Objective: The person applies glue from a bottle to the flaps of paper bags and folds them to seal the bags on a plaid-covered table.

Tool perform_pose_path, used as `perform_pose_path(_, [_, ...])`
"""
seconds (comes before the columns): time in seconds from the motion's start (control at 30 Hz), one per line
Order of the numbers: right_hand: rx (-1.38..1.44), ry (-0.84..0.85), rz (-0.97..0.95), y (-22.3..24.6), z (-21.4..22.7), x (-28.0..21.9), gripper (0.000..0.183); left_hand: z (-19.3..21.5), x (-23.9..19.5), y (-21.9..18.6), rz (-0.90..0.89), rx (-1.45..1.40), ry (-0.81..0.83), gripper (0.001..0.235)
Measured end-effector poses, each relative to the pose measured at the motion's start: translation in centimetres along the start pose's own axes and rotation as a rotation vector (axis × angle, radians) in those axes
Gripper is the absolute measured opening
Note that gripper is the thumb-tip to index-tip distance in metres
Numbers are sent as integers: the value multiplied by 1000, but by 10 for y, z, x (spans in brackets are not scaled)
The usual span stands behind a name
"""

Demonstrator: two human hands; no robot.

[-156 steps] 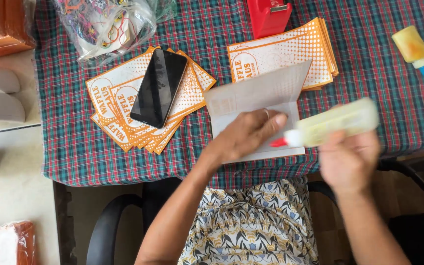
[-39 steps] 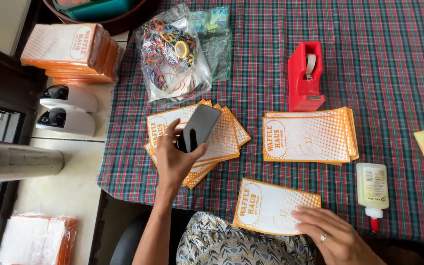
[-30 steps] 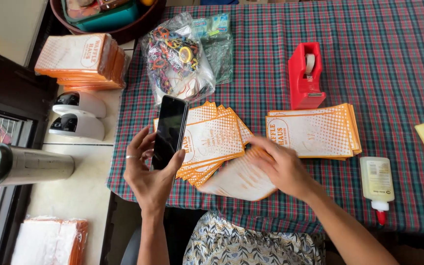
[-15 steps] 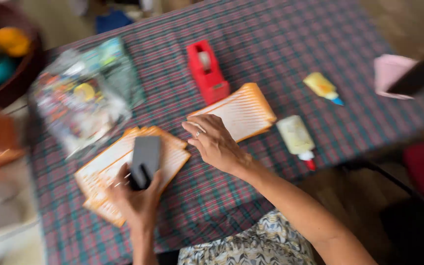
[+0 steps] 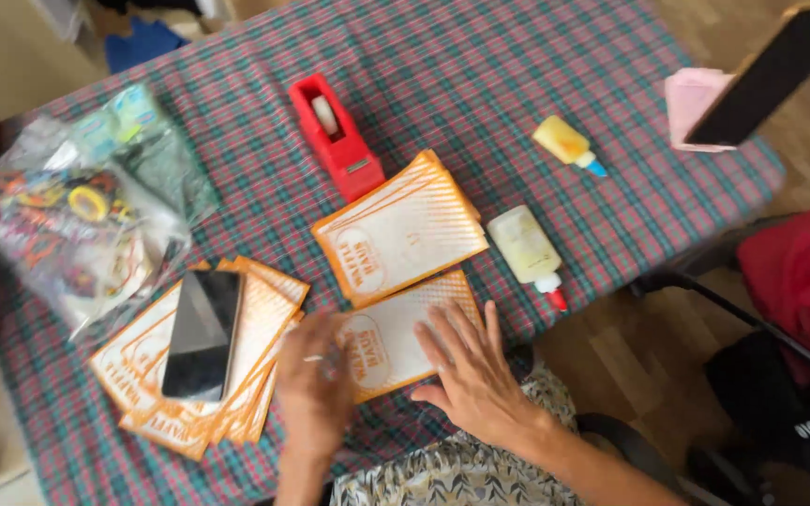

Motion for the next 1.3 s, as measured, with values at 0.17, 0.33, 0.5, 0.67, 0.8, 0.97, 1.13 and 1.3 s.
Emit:
perform_pose_path(0.17, [205, -200, -45, -35, 38, -13, 55, -32, -7, -26, -141, -38, 188, 28])
perform_pose_path(0.33, [472, -245, -216, -81, 49, -36, 42, -48, -10, -16, -98, 68, 258, 41])
perform_pose_path(0.5, [513, -267, -154, -78, 58, -28, 36, -51, -9, -8, -35, 89, 232, 32])
perform_pose_path(0.67, [522, -302, -92, -73, 63, -22, 24, -53, -4, -5, 14, 85, 237, 25])
perform_pose_path(0.8, [558, -387, -46, -74, 58, -24, 24, -53, -1, -2, 54, 104, 301, 22])
perform_pose_path(0.97, [568, -417, -14, -78, 60, -22, 28, -47, 6, -11, 70, 134, 328, 20])
perform_pose_path(1.13, [588, -285, 155, -61, 60, -6, 33, -40, 19, -24, 122, 99, 380, 19])
perform_pose_path(1.3, [364, 58, 87, -67, 20, -16, 43, 7, 35, -69, -39, -30, 187, 20])
Point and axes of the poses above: each hand's wrist, its own x-axis towards the middle knuckle, its own z-axis out of the back of the hand, y = z × x, the point moved 5 cm from there along x, towards the middle knuckle, and after that the axes turned 15 degrees about z, right-handed, at the moved point
